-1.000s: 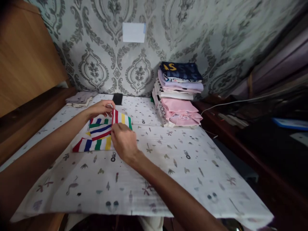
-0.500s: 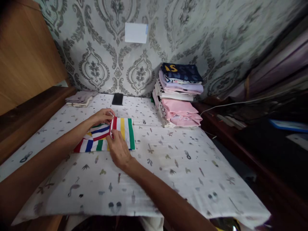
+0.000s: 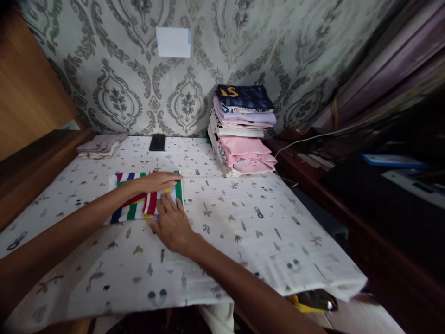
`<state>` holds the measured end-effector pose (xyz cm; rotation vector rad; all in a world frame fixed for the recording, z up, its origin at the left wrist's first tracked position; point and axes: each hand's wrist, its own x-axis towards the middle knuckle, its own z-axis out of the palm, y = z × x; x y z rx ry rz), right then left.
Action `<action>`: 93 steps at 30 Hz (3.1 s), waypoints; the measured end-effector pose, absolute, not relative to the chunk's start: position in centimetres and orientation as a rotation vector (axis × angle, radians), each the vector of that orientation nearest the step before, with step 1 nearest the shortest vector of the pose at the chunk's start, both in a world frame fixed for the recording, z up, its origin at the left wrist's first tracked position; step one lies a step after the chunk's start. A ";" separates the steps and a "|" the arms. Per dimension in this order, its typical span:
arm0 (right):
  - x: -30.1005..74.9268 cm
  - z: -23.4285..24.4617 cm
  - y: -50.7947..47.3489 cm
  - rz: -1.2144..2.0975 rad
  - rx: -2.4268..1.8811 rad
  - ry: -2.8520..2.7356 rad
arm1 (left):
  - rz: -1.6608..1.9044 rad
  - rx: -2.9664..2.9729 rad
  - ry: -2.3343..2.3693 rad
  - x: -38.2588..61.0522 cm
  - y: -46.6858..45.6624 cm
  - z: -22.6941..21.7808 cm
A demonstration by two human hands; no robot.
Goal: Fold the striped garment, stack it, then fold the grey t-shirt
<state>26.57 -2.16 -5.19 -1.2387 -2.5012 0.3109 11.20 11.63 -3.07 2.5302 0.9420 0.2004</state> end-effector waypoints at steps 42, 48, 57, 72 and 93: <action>25.0 -0.5 -2.0 0.746 -1.158 -1.636 | 0.572 1.966 1.235 4.2 15.1 4.0; 18.3 -0.4 -2.9 0.626 -0.981 -1.931 | 0.720 1.520 1.225 -2.4 12.6 2.6; 12.0 -2.7 -2.6 0.372 -1.084 -2.511 | 0.878 1.112 1.339 -7.5 10.9 -2.6; 11.2 -3.1 -2.5 0.424 -0.938 -2.528 | 0.958 1.751 1.720 -7.1 9.9 -3.6; 14.8 -5.0 -4.8 0.429 -0.834 -2.753 | 0.059 2.485 1.306 -0.1 11.7 -4.6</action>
